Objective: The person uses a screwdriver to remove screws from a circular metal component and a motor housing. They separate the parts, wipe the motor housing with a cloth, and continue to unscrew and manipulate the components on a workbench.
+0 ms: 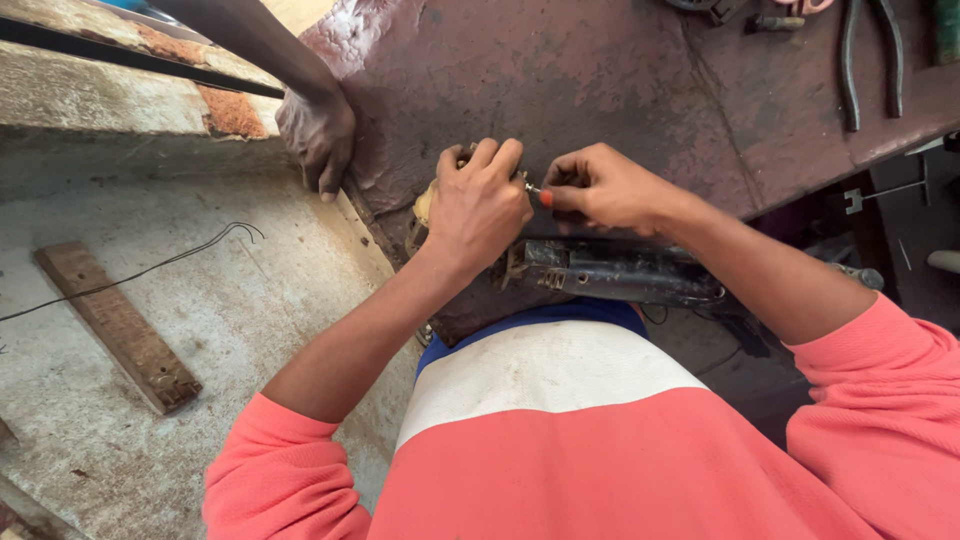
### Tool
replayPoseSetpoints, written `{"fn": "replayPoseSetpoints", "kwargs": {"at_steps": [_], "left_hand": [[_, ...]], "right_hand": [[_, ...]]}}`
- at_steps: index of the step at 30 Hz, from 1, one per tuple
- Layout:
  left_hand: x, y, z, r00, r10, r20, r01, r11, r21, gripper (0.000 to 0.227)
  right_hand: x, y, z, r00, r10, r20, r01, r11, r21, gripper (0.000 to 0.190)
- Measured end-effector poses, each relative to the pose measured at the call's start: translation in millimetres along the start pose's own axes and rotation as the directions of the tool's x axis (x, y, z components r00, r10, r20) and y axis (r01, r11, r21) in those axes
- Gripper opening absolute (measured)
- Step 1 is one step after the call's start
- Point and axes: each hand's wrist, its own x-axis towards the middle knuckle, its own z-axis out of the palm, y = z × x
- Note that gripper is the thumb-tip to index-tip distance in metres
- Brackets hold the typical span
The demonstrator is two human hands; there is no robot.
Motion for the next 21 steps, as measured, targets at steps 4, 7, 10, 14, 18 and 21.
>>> {"fn": "replayPoseSetpoints", "kwargs": {"at_steps": [4,7,10,14,18,21], "left_hand": [[-1.4,-0.8,3.1,0.998,0.002,-0.057,-0.001,1.000,0.013,0.012],[-3.5,-0.5,6.0,0.997,-0.001,-0.071,0.000,1.000,-0.002,0.013],[-1.4,-1.3,6.4,0.996,0.014,-0.090,-0.012,1.000,0.024,0.016],[-1.6,-0.6,6.9,0.998,0.013,-0.055,-0.012,1.000,0.018,0.020],[-1.9,-1.1,2.9,0.998,0.027,-0.062,-0.026,1.000,0.002,0.018],[-1.1,-0.9,1.9,0.997,0.023,-0.070,-0.022,1.000,0.010,0.015]], "right_hand": [[-6.4,21.6,13.6,0.808,-0.564,-0.169,0.469,0.790,-0.395,0.020],[-7.8,33.5,22.3,0.693,-0.706,-0.145,0.495,0.612,-0.617,0.027],[-4.3,32.7,23.4,0.686,-0.719,-0.112,0.473,0.558,-0.681,0.030],[1.5,26.1,16.5,0.668,-0.734,-0.125,0.582,0.619,-0.527,0.023],[9.6,18.0,3.4,0.995,0.077,0.067,-0.094,0.949,0.301,0.022],[10.3,14.2,1.7,0.996,0.027,0.082,-0.053,0.942,0.332,0.019]]}}
